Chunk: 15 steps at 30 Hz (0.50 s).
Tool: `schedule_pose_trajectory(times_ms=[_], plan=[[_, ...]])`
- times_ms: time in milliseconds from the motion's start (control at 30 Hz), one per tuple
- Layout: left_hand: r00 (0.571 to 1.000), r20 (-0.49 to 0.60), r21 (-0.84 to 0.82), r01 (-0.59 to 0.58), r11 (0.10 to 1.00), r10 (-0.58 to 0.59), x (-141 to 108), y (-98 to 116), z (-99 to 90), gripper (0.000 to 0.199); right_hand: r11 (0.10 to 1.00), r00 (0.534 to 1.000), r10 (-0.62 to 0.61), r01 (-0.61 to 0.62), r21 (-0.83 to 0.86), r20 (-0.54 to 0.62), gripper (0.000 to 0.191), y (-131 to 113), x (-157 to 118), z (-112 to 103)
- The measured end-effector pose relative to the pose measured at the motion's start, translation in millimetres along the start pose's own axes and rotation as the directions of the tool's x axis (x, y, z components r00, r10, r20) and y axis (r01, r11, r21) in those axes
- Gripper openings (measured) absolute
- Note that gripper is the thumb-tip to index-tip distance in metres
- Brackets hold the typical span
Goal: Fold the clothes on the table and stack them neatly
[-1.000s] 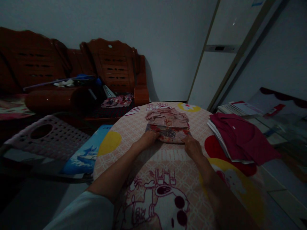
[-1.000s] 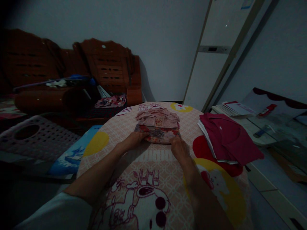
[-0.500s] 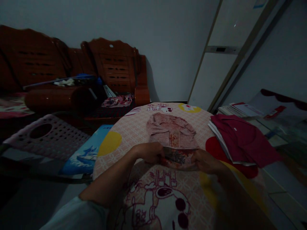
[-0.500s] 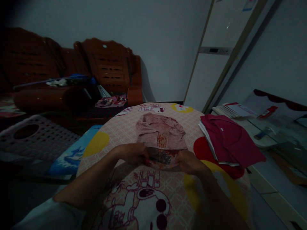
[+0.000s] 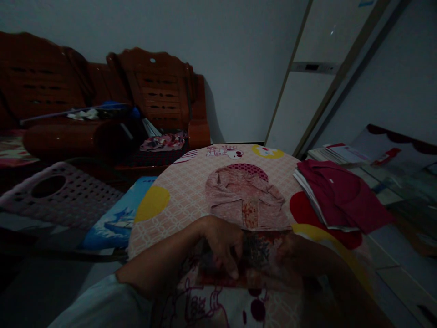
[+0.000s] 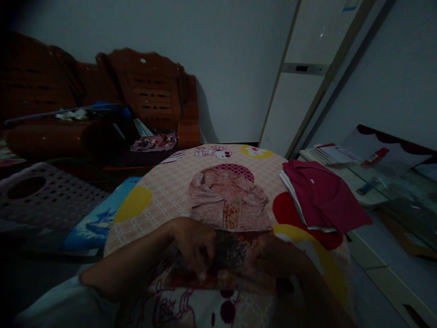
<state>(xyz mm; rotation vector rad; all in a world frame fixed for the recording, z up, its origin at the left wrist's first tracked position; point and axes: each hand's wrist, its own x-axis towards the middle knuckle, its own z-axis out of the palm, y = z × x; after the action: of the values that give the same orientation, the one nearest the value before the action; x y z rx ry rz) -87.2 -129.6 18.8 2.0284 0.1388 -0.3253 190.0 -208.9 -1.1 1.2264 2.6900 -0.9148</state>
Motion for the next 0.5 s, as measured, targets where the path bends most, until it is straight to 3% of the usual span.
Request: schedule_pose_trajectory(times_ms=[67, 167, 233, 333, 400, 500], plan=[[0.997, -0.068, -0.056, 0.02, 0.998, -0.023, -2.1, 1.5, -3.6, 0.022, 0.988, 0.999, -0.014, 0.009, 0.154, 0.031, 0.028, -0.4, -0.4, -11.7], [0.951, -0.301, 0.025, -0.061, 0.998, 0.066, 4.8, -3.2, -7.6, 0.025, 0.968, 0.965, 0.17, -0.126, 0.215, -0.201, 0.031, 5.7, 7.8, -35.1], [0.872, -0.461, 0.161, -0.101, 0.982, 0.165, 17.0, -11.8, -7.2, 0.025, 0.963, 0.884, 0.26, -0.206, 0.175, -0.389, 0.034, 16.0, 19.1, -50.4], [0.747, -0.616, 0.342, -0.034, 0.939, 0.251, 39.2, -29.9, -2.5, 0.03, 0.943, 0.729, 0.311, -0.316, 0.104, -0.609, 0.029, 36.0, 42.3, -67.9], [0.717, -0.641, 0.43, 0.041, 0.902, 0.273, 51.0, -42.0, 1.3, 0.034, 0.911, 0.66, 0.356, -0.404, 0.087, -0.662, 0.026, 48.4, 59.5, -74.8], [0.731, -0.616, 0.515, 0.094, 0.852, 0.292, 59.9, -55.0, 5.4, 0.04, 0.806, 0.569, 0.448, -0.591, 0.036, -0.689, 0.026, 63.0, 83.6, -78.9]])
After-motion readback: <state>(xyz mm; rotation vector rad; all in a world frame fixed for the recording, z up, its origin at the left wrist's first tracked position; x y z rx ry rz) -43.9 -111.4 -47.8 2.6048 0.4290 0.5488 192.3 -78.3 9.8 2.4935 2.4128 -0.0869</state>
